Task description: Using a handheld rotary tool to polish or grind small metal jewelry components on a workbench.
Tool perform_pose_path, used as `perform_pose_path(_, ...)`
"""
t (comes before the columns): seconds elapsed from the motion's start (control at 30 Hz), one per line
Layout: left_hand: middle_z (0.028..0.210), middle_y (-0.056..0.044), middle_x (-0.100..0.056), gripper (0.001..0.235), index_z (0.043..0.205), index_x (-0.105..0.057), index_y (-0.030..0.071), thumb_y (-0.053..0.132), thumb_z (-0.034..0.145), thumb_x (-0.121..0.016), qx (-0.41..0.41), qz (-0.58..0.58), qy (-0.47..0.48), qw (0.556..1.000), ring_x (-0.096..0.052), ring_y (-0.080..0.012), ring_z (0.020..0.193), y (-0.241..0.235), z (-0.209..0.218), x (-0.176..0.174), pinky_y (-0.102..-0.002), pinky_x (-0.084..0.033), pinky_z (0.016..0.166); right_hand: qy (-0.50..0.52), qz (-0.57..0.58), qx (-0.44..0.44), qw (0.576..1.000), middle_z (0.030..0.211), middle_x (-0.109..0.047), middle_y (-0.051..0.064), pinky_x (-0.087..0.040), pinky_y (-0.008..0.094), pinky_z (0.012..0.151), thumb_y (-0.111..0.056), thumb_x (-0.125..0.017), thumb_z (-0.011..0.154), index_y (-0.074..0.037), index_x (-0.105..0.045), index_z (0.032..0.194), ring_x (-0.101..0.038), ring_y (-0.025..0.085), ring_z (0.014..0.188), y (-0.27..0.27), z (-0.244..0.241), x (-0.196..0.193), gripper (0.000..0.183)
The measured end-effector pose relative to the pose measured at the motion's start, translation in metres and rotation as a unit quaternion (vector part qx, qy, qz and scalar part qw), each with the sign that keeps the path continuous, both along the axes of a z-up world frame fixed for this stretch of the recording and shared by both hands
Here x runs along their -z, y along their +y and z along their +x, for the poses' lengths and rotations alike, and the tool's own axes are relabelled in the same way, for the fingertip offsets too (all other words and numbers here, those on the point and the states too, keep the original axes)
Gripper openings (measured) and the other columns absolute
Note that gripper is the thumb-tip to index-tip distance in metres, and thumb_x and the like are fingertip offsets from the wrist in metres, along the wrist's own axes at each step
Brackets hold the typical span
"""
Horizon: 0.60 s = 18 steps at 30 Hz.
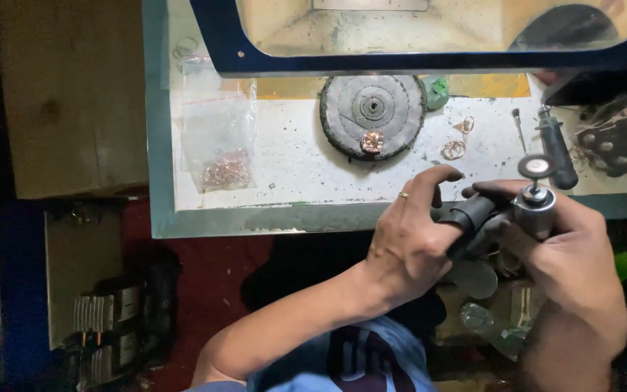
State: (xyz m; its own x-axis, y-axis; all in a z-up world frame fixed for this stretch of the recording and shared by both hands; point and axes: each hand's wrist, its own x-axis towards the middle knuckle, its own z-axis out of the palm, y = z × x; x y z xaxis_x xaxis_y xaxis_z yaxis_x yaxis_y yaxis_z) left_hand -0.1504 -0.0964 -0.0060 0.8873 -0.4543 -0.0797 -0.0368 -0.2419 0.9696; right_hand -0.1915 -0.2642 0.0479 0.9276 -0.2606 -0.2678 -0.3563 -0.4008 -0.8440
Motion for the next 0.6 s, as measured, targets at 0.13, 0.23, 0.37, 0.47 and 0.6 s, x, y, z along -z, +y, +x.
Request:
perform_pose_path(0.13, 0.135, -0.019, -0.060, 0.069, 0.144, -0.040, 0.015, 0.048, 0.084, -0.044, 0.058, 0.035, 0.121, 0.990, -0.064, -0.0462, 0.108, -0.003, 0.011, -0.015, -0.052, -0.046, 0.089, 0.009, -0.015, 0.016, 1.000, 0.105, -0.074, 0.013, -0.053, 0.033, 0.075, -0.018, -0.074, 0.085, 0.001, -0.073, 0.115, -0.067, 0.021, 0.093, -0.009, 0.004, 0.011, 0.035)
perform_pose_path(0.23, 0.146, -0.023, -0.039, 0.034, 0.120, -0.052, 0.005, 0.029, 0.097, -0.046, 0.154, 0.066, -0.069, 0.983, -0.060, -0.0462, 0.096, -0.001, 0.011, -0.007, -0.062, -0.054, 0.069, -0.014, 0.009, 0.020, 1.000, 0.107, -0.073, 0.008, -0.052, 0.026, 0.088, -0.016, -0.077, 0.085, -0.002, -0.072, 0.115, -0.066, 0.015, 0.098, -0.022, 0.002, 0.030, 0.033)
perform_pose_path(0.37, 0.134, -0.025, -0.045, 0.016, 0.098, -0.057, -0.004, -0.005, 0.082, -0.061, 0.099, -0.043, -0.178, 0.978, -0.061, -0.0412, 0.077, 0.003, 0.009, 0.000, -0.053, -0.054, 0.062, -0.028, 0.072, 0.039, 0.996, 0.106, -0.072, 0.010, -0.055, 0.026, 0.084, -0.015, -0.078, 0.079, -0.001, -0.071, 0.115, -0.067, 0.017, 0.096, -0.031, -0.001, 0.042, 0.039)
perform_pose_path(0.47, 0.126, -0.028, -0.054, 0.009, 0.094, -0.059, -0.008, -0.006, 0.085, -0.060, 0.047, -0.082, -0.231, 0.968, -0.064, -0.0418, 0.082, 0.001, 0.005, 0.005, -0.048, -0.059, 0.066, -0.038, 0.080, 0.034, 0.995, 0.097, -0.071, 0.007, -0.050, 0.023, 0.069, -0.021, -0.079, 0.078, -0.003, -0.071, 0.113, -0.064, 0.014, 0.082, -0.037, -0.005, 0.043, 0.040)
perform_pose_path(0.6, 0.132, -0.025, -0.052, 0.024, 0.100, -0.063, -0.006, -0.005, 0.077, -0.055, 0.080, -0.108, -0.171, 0.976, -0.065, -0.0413, 0.103, 0.004, 0.006, 0.004, -0.044, -0.060, 0.083, -0.036, 0.104, 0.040, 0.993, 0.090, -0.069, 0.003, -0.043, 0.020, 0.052, -0.021, -0.080, 0.079, -0.006, -0.072, 0.113, -0.057, 0.008, 0.066, -0.039, -0.009, 0.045, 0.038)
